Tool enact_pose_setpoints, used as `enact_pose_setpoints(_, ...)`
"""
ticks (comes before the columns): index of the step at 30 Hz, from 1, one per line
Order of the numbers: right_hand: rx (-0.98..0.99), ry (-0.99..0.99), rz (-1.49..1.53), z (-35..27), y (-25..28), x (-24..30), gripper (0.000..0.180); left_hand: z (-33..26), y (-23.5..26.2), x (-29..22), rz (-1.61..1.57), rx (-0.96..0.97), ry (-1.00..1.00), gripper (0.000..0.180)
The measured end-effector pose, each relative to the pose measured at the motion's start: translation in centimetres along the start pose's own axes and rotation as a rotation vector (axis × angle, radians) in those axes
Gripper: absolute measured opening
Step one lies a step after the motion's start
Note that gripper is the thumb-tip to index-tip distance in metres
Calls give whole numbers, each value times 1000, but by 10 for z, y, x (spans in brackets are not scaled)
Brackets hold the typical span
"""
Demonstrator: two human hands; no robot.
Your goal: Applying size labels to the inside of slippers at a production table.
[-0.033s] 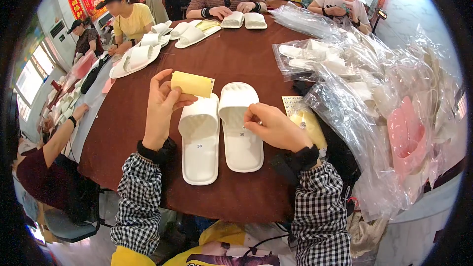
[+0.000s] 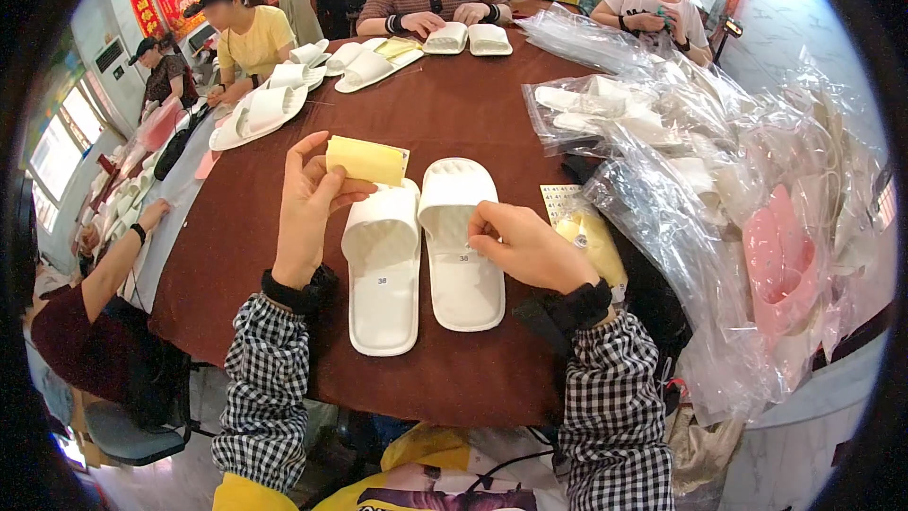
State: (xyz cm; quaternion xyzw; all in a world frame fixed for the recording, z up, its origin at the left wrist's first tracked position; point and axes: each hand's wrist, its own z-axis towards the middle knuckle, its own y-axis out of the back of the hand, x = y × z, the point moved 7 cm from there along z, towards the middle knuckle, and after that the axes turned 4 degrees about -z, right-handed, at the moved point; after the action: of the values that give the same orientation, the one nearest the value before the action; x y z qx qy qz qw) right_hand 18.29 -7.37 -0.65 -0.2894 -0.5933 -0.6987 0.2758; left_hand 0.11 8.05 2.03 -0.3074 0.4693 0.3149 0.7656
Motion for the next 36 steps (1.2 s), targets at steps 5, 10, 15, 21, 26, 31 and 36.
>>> enact_pose_setpoints(5, 38, 13, -150, 1, -10, 1, 10, 3, 5, 3, 7, -28, -1, 37)
enact_pose_setpoints(10, -13, 39, -305, 4, -14, 5, 10, 3, 6, 3, 7, -25, -7, 36)
enact_pose_setpoints(15, -6, 35, -370, 5, -16, 6, 10, 3, 6, 4, 7, -29, 1, 36)
enact_pose_setpoints(21, -2, 37, -413, 5, -19, 6, 10, 4, 7, 4, 8, -33, 4, 36)
enact_pose_setpoints(26, -37, 56, -429, 5, -19, 8, 11, 4, 7, 4, 18, -36, 7, 36)
enact_pose_setpoints(31, -47, 66, -448, 4, -21, 9, 10, 4, 6, 4, 3, -32, -5, 35)
enact_pose_setpoints(36, -59, 40, -458, 5, -22, 8, 10, 4, 6, 5, 1, -30, -7, 34)
